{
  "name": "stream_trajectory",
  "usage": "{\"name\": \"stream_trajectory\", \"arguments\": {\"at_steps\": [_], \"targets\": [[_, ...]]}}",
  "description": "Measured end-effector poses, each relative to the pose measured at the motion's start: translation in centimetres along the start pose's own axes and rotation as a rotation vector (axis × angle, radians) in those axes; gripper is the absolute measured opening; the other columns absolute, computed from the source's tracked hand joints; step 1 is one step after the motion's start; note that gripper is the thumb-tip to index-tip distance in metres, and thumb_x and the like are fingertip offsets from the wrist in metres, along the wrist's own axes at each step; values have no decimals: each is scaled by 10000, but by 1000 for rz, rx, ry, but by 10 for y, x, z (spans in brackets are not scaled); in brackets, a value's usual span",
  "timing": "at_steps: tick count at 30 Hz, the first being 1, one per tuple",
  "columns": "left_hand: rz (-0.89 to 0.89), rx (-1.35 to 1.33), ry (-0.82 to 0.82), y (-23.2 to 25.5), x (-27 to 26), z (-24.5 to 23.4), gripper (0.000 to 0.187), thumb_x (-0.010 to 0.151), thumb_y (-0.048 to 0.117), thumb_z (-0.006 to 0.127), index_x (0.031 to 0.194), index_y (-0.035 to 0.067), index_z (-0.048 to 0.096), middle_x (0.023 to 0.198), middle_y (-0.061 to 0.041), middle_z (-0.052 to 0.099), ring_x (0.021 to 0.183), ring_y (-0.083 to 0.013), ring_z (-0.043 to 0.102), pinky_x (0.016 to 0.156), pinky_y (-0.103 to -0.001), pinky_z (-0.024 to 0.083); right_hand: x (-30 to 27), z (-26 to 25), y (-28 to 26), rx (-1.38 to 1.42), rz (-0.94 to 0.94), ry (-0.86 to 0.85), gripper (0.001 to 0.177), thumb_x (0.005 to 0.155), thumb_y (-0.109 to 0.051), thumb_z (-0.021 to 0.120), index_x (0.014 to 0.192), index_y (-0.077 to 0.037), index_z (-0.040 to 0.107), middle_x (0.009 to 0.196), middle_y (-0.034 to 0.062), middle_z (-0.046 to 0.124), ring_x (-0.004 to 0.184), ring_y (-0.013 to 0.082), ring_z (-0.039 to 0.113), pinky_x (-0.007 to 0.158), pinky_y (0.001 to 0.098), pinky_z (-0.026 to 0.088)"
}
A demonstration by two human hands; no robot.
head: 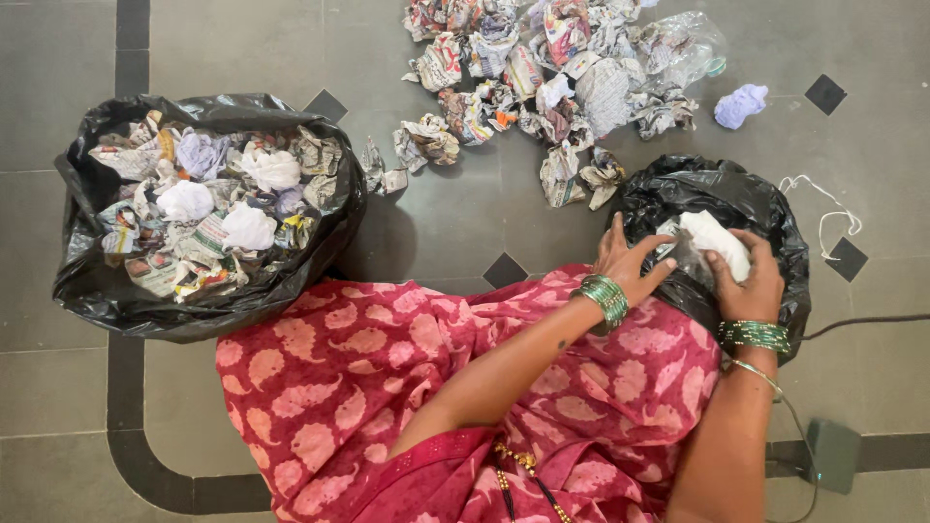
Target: The person sits on a tiled floor and repeatedly picks up pieces of newspaper and other paper, crumples them into small balls, and places them into a black plastic bag. The person handles the paper by hand and continues the process for the duration of the clip.
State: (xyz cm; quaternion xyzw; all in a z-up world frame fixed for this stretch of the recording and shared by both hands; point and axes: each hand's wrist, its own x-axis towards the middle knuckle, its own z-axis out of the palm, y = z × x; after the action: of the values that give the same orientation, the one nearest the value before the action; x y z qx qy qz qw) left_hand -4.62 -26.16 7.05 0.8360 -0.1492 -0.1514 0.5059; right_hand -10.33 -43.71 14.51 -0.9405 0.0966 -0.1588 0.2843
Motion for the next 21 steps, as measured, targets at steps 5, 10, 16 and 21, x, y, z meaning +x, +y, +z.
{"name": "stream_trajectory", "arguments": {"at_steps": [5, 10, 16, 21], "targets": [[-94, -50, -98, -15, 15, 18, 809, 790, 458, 778, 1478, 156, 476, 1650, -194, 277, 1391, -437, 453, 1118, -523, 400, -3, 23, 68, -202, -93, -103, 478, 864, -351, 834, 1207, -51, 690, 1239, 173, 689, 1158, 373, 603, 1015, 473, 483], [50, -106, 92, 7, 6, -9, 854, 744, 279, 763, 1523, 157, 433, 1643, -87, 381, 1272, -383, 596, 1069, -483, 488, 4, 42, 93, -311, 59, -141, 528, 865, -509, 816, 1138, -66, 728, 1221, 188, 690, 1132, 410, 600, 961, 491, 499], [116, -87, 50, 27, -1, -38, 999, 690, 255, 766, 1575, 201, 306, 1644, -92, 339, 1171, -407, 634, 992, -478, 525, 23, 52, 97, -412, 249, -167, 616, 853, -606, 780, 1168, -80, 723, 1225, 176, 709, 1122, 414, 646, 908, 526, 530], [150, -87, -71, 23, -6, -32, 1009, 709, 267, 762, 1587, 258, 265, 1659, -120, 304, 1170, -428, 627, 998, -482, 528, 22, 56, 102, -511, 239, -190, 687, 795, -627, 801, 1204, -82, 712, 1230, 192, 699, 1116, 431, 631, 883, 534, 528]]}}
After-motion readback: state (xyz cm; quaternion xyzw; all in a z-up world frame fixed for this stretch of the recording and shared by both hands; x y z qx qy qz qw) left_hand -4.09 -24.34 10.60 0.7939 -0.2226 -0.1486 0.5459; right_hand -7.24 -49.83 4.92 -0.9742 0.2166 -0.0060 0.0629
